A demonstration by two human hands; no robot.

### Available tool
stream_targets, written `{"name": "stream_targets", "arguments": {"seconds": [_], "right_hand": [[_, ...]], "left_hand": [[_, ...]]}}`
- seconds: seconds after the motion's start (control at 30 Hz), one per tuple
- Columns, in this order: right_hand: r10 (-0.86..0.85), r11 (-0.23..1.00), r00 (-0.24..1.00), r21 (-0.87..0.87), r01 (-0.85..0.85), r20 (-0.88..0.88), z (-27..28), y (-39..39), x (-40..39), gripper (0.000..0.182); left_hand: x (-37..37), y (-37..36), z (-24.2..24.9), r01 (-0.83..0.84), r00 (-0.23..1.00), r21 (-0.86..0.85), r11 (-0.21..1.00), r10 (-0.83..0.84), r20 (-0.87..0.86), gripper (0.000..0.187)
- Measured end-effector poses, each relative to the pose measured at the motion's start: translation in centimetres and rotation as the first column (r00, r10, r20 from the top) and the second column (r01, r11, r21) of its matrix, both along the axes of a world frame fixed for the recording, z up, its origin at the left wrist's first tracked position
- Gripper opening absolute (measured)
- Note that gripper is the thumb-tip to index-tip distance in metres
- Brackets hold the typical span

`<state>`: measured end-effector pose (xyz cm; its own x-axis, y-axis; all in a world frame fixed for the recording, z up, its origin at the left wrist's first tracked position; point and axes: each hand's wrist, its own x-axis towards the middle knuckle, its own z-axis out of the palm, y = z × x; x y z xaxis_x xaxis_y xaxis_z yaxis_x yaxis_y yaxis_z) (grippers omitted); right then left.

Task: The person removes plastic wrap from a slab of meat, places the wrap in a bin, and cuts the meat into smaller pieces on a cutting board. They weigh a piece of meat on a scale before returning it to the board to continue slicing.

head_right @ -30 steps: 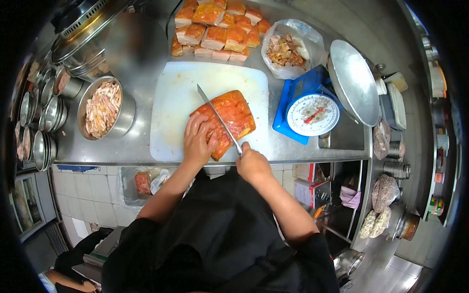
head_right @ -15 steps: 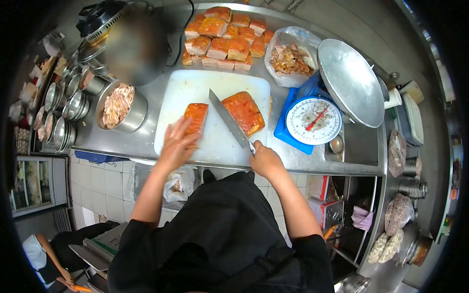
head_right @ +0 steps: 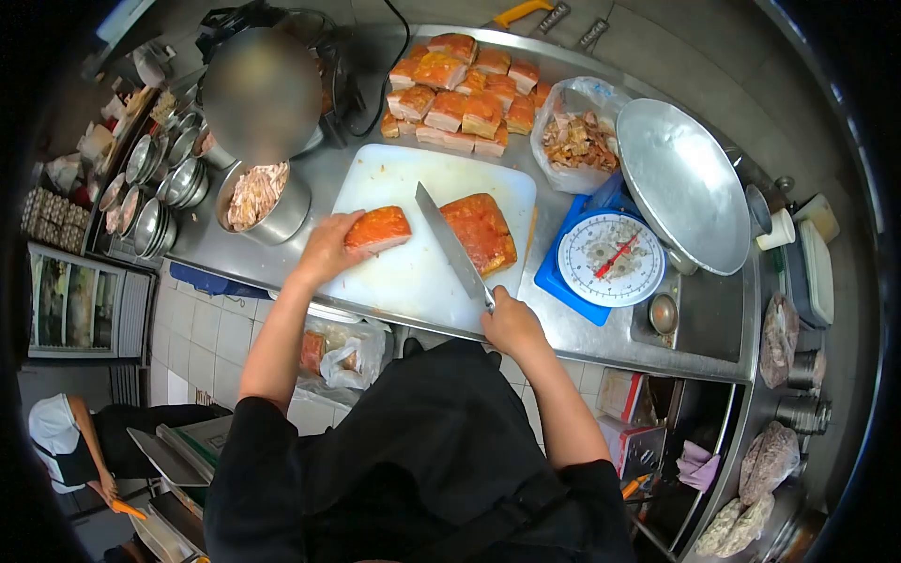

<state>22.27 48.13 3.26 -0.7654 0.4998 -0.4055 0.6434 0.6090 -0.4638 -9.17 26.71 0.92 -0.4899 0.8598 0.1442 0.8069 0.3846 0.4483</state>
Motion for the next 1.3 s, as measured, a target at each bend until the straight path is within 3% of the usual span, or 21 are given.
{"name": "stream_targets", "arguments": {"seconds": [0.23,0.37,0.47,0.57,0.63,0.67,0.73,0.77,0.87,1.07,1.3], "right_hand": [[-0.025,1.0,1.0,-0.01,0.025,-0.009,0.0,-0.6,0.2,0.036],[-0.042,0.999,0.999,0.005,0.042,0.002,0.6,-1.1,0.1,0.036],[-0.038,0.999,0.999,0.011,0.038,0.008,0.3,-1.3,0.1,0.038],[-0.062,0.998,0.998,0.014,0.062,-0.011,0.1,-1.6,0.4,0.038],[-0.078,0.997,0.996,0.009,0.079,-0.031,0.1,-1.8,0.4,0.039],[-0.074,0.997,0.997,0.019,0.075,-0.021,0.1,-1.7,0.4,0.039],[-0.07,0.997,0.997,0.03,0.071,-0.012,0.0,-1.6,0.4,0.039],[-0.069,0.997,0.998,0.032,0.069,-0.01,-0.1,-1.6,0.4,0.039],[-0.08,0.997,0.997,0.023,0.08,-0.012,-0.1,-1.6,0.4,0.038],[-0.104,0.995,0.994,0.001,0.104,-0.028,0.2,-1.7,0.4,0.036],[-0.095,0.995,0.995,-0.002,0.095,-0.026,0.1,-1.5,0.3,0.035]], "left_hand": [[5.3,3.7,0.3,-0.162,0.986,-0.172,0.972,0.168,0.019,0.081],[4.8,3.3,0.3,-0.146,0.986,-0.196,0.97,0.159,0.055,0.08],[4.4,3.1,-0.3,-0.101,0.994,-0.121,0.988,0.106,0.04,0.082],[4.0,3.6,0.8,-0.096,0.992,-0.156,0.983,0.107,0.062,0.07],[2.3,4.5,1.5,-0.06,0.907,-0.168,0.984,0.124,0.403,0.069],[1.1,5.1,1.1,-0.058,0.908,-0.167,0.984,0.121,0.401,0.069],[-1.2,6.7,-0.3,0.05,0.715,-0.043,0.998,-0.006,0.699,0.077],[-2.0,7.5,-0.6,0.051,0.716,-0.043,0.998,-0.007,0.698,0.077],[-2.7,9.8,0.6,0.072,0.454,-0.062,0.995,0.022,0.891,0.082],[-3.9,10.8,-1.3,0.132,0.325,-0.034,0.991,-0.011,0.945,0.074],[-3.4,9.8,-0.8,0.116,0.309,-0.013,0.993,-0.024,0.951,0.073]]}}
